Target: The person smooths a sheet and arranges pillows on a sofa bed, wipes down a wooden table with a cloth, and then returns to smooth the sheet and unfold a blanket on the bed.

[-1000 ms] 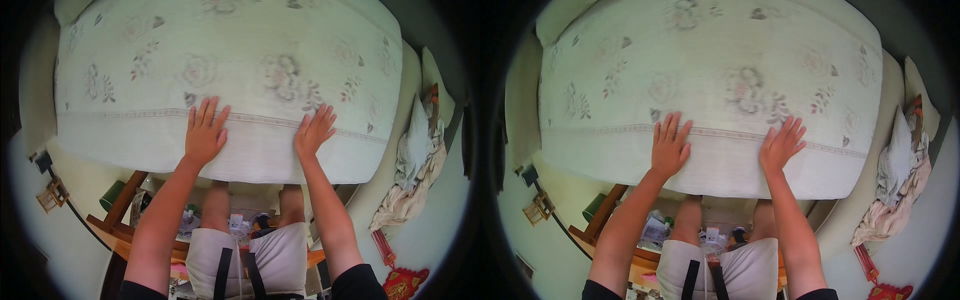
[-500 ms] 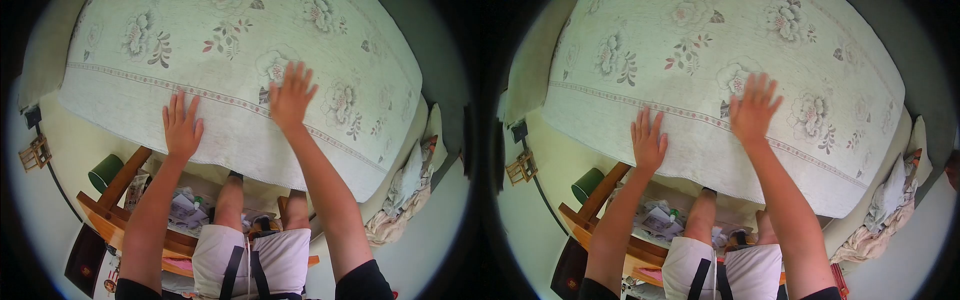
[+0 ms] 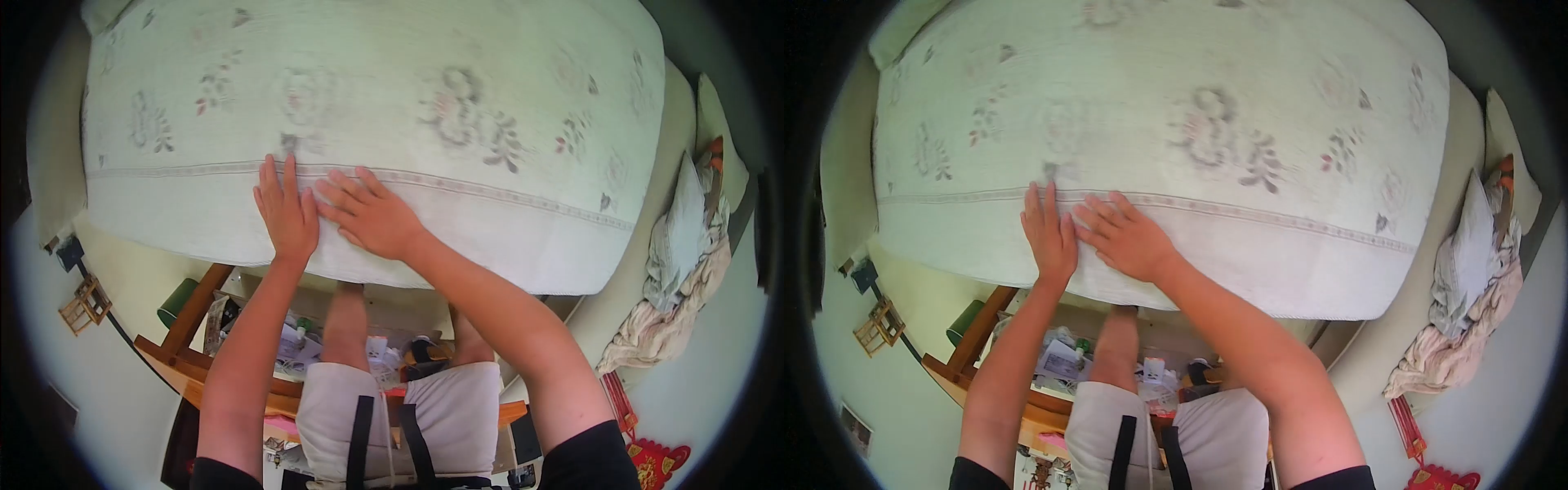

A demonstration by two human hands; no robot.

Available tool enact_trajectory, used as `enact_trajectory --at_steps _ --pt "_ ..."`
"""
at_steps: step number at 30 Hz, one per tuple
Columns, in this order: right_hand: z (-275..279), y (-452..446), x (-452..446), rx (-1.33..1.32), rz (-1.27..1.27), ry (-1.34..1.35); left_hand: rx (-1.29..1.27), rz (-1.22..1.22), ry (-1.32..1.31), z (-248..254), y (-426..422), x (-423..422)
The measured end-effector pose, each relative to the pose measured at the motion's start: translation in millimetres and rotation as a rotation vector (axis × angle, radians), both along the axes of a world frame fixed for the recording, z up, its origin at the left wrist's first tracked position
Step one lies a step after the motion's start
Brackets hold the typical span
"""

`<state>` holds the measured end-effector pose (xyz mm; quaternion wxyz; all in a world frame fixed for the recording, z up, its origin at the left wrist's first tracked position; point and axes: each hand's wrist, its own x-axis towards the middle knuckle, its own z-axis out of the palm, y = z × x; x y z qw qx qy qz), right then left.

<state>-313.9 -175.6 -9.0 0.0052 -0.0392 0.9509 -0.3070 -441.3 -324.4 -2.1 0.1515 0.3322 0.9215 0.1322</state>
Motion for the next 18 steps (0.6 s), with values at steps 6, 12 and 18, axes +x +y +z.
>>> enact_trajectory --at_steps 6,12,18 --pt "2.4 126.8 159.8 0.161 -0.416 -0.16 -0.071 -0.183 0.129 -6.4 111.2 114.1" --pt "9.4 199.6 336.5 0.201 -0.972 -0.342 -0.01 -0.946 -0.1 -4.5 237.7 291.8" --pt "6.1 204.6 487.6 0.168 -1.427 -0.385 0.089 -1.259 -0.192 -0.5 335.3 451.8"
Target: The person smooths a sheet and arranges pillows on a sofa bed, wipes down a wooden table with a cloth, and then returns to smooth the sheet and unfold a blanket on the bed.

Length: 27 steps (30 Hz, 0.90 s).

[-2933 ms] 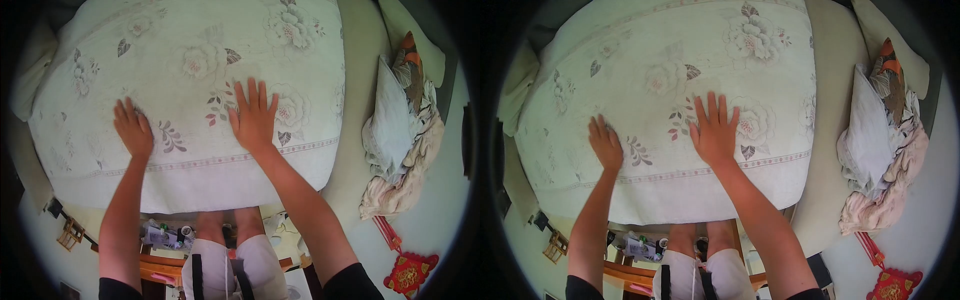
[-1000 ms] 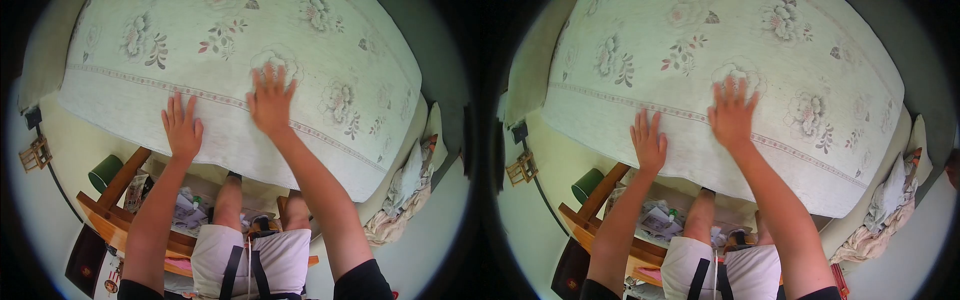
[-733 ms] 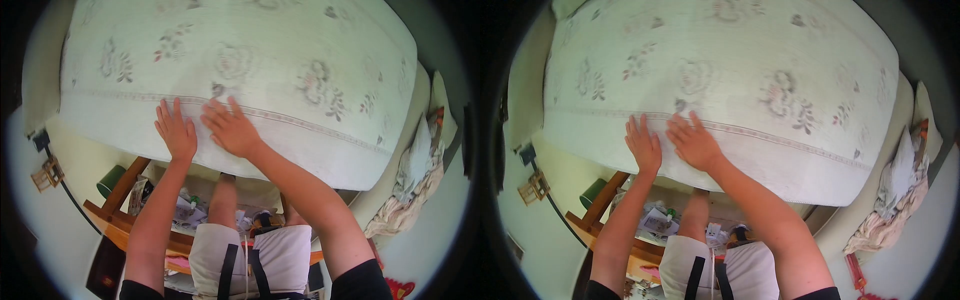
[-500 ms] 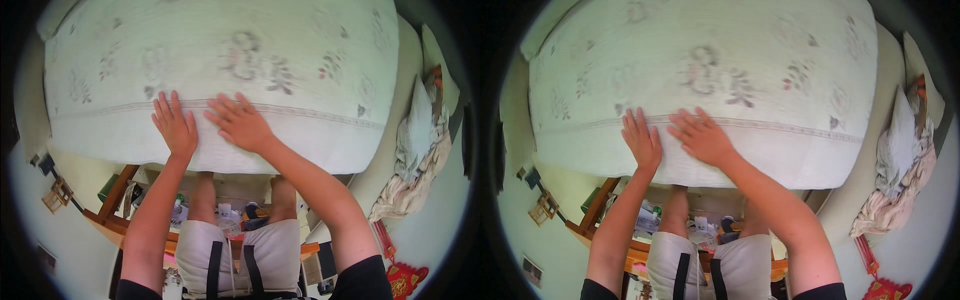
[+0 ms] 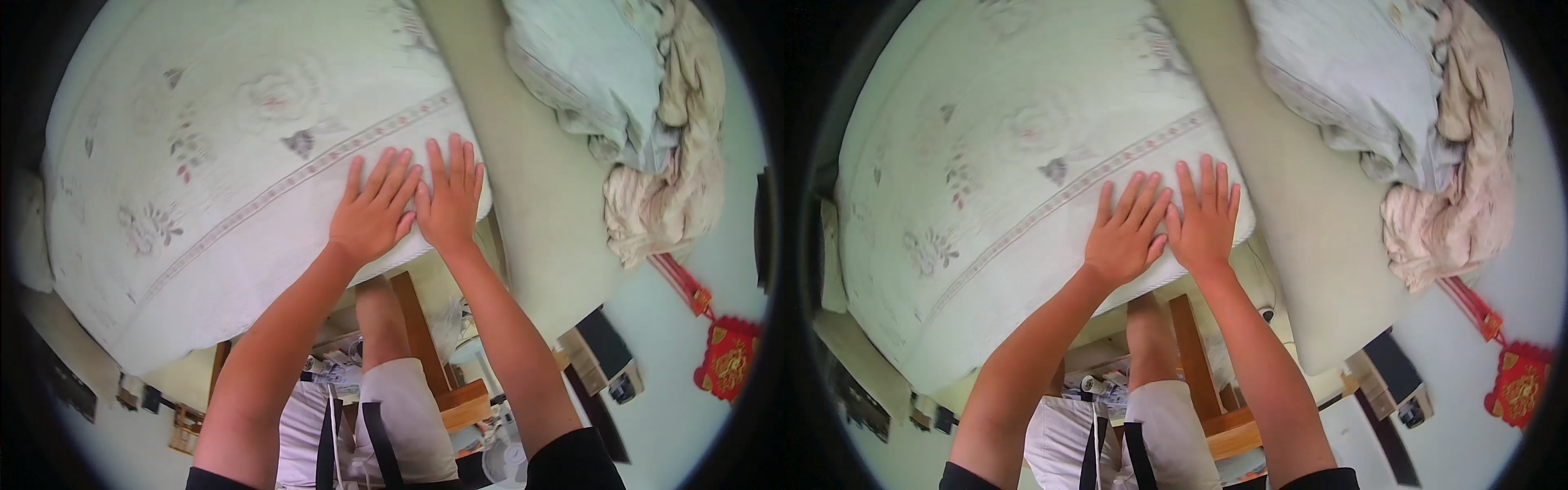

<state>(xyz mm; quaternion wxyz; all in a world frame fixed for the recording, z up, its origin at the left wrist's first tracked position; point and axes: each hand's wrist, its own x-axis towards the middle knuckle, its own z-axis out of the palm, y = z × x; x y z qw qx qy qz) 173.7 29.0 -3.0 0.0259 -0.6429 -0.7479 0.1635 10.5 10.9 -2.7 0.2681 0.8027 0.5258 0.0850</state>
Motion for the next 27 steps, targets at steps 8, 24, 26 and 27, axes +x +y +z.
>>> enact_trajectory --at_steps 8,24,26,27 --pt "-6.8 -71.9 102.0 -0.271 -0.428 0.306 0.024 -0.391 -0.05 3.2 9.9 107.8" --pt "-35.1 64.9 21.6 -0.077 -0.433 0.51 0.139 -0.302 0.365 -29.8 167.2 54.8" --pt "-29.0 32.9 38.9 -0.168 -0.527 0.419 0.153 -0.378 0.267 -28.5 149.9 77.7" --pt "-24.7 13.8 47.7 -0.211 -0.569 0.373 0.059 -0.473 0.254 -21.2 143.9 88.6"
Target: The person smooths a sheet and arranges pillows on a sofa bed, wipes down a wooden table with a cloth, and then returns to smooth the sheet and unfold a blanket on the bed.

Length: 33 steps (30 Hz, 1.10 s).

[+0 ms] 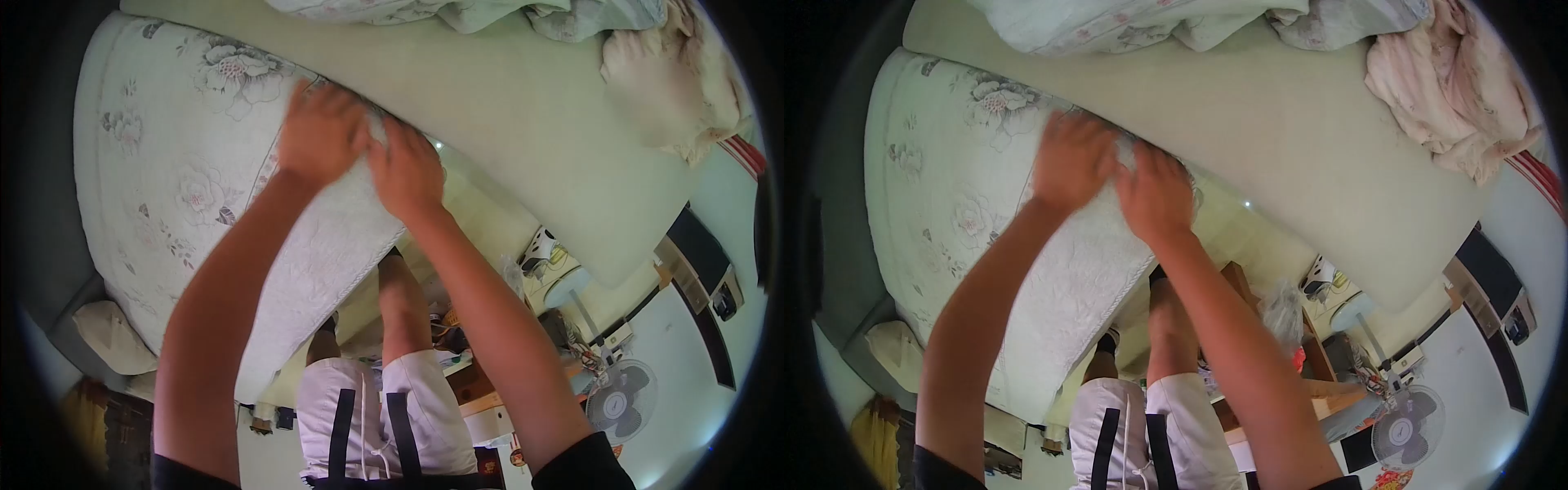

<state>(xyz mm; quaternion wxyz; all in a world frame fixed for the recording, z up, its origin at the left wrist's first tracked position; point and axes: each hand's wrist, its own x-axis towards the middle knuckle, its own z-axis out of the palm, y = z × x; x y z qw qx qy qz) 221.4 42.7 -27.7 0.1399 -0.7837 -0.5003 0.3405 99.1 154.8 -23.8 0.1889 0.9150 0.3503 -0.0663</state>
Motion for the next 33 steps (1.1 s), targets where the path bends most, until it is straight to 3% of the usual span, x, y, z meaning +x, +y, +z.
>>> enact_trajectory --at_steps 3,8,11,14,16,19,23,25,27,33 --pt "4.0 -54.2 19.7 0.071 -0.041 0.001 -0.093 -0.046 -0.186 -1.7 -48.0 18.9" --pt "10.8 -108.6 30.6 0.02 -0.136 0.115 -0.193 -0.08 -0.128 15.8 -110.2 55.0" --pt "28.6 -122.5 34.8 -0.16 -0.003 0.111 -0.526 -0.227 -0.29 22.2 -138.2 49.9" --pt "44.9 -118.9 28.5 -0.113 -0.017 0.091 -0.449 0.046 -0.574 38.1 -154.0 13.9" --pt "51.6 -108.2 13.5 0.033 -0.039 0.054 -0.287 0.201 -0.48 46.8 -138.7 -27.7" --pt "47.6 -74.2 -13.7 0.218 0.128 -0.096 -0.12 0.466 -0.264 36.6 -120.1 -111.5" --pt "32.1 -17.6 -54.5 0.213 0.343 -0.447 0.044 0.718 -0.114 17.9 -135.9 -239.7" --pt "30.2 -4.8 -72.6 0.135 0.377 -0.569 0.052 0.719 -0.059 16.8 -165.9 -291.5" --pt "28.6 0.7 -100.0 0.167 0.422 -0.484 0.05 0.741 -0.047 20.2 -201.2 -331.4" --pt "6.7 -37.9 -238.2 0.316 0.732 -0.499 0.009 0.906 -0.127 19.0 -317.9 -376.7"
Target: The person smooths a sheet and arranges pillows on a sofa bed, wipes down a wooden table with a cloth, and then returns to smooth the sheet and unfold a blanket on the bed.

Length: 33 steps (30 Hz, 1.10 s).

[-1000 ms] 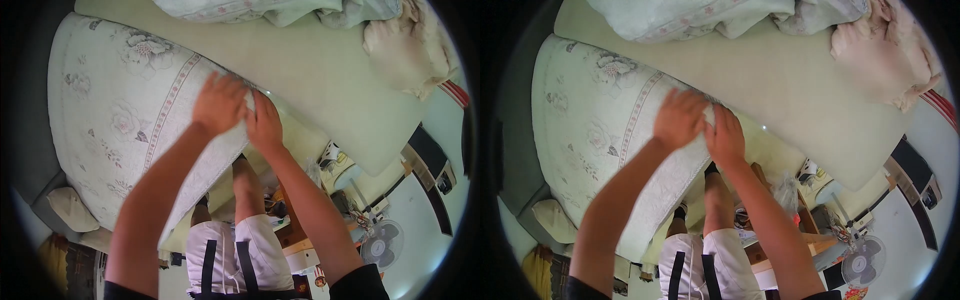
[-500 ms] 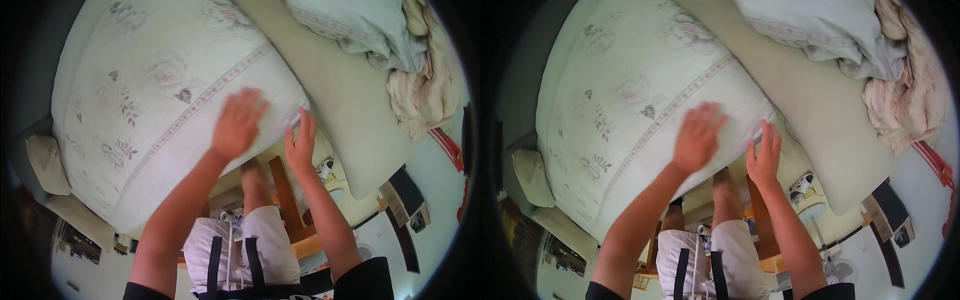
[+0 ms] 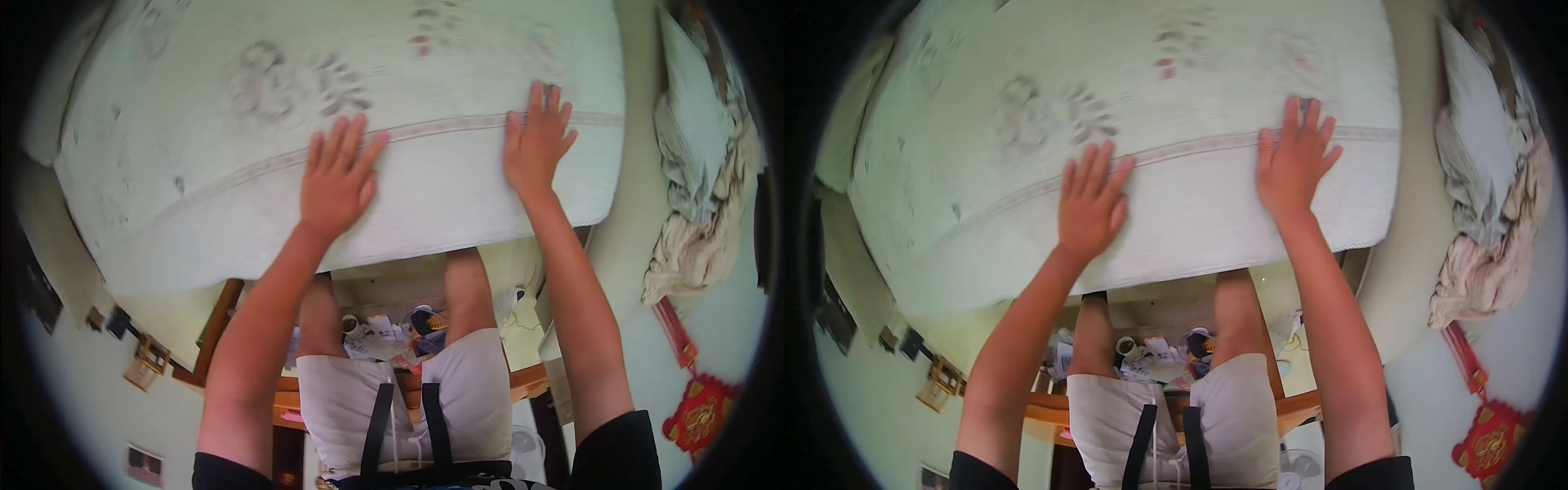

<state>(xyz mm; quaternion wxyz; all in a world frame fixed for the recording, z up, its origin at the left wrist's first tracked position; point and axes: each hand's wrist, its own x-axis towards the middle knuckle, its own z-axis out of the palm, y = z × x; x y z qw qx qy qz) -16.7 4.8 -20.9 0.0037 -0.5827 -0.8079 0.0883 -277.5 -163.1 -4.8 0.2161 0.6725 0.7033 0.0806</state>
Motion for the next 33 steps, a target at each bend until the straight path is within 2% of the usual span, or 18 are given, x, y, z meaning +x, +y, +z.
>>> enact_trajectory --at_steps 5,9,11,14,18,20,24,27,31,33 --pt "-5.8 -86.8 -176.5 -0.016 0.359 0.07 -0.006 0.052 -0.074 11.9 -89.7 -41.5" --pt "-1.8 -140.7 -260.1 -0.042 0.556 0.168 0.018 0.194 -0.081 15.7 -147.6 -84.1" --pt "1.8 -164.7 -288.7 -0.068 0.597 0.169 0.002 0.284 -0.079 18.5 -175.1 -116.1" --pt "7.1 -197.5 -326.2 -0.09 0.679 0.141 -0.016 0.535 0.083 9.9 -231.1 -174.6" --pt "16.4 -243.7 -381.7 -0.138 0.75 0.101 -0.005 0.587 0.175 6.3 -302.6 -252.1" --pt "14.6 -263.8 -406.7 -0.153 0.749 0.128 -0.02 0.647 0.161 15.9 -320.2 -282.9" --pt "4.7 -313.4 -471.3 -0.26 0.788 0.268 0.011 0.952 0.259 7.1 -387.5 -328.0" --pt "1.0 -363.1 -514.9 -0.091 0.74 0.189 -0.003 1.124 0.303 0.7 -434.6 -334.4" --pt "16.9 -418.7 -542.4 -0.164 1.029 0.142 -0.01 1.254 0.29 -0.8 -463.8 -327.7" --pt "20.0 -444.4 -533.6 -0.297 1.203 0.134 -0.02 1.294 0.287 3.4 -467.9 -324.4"
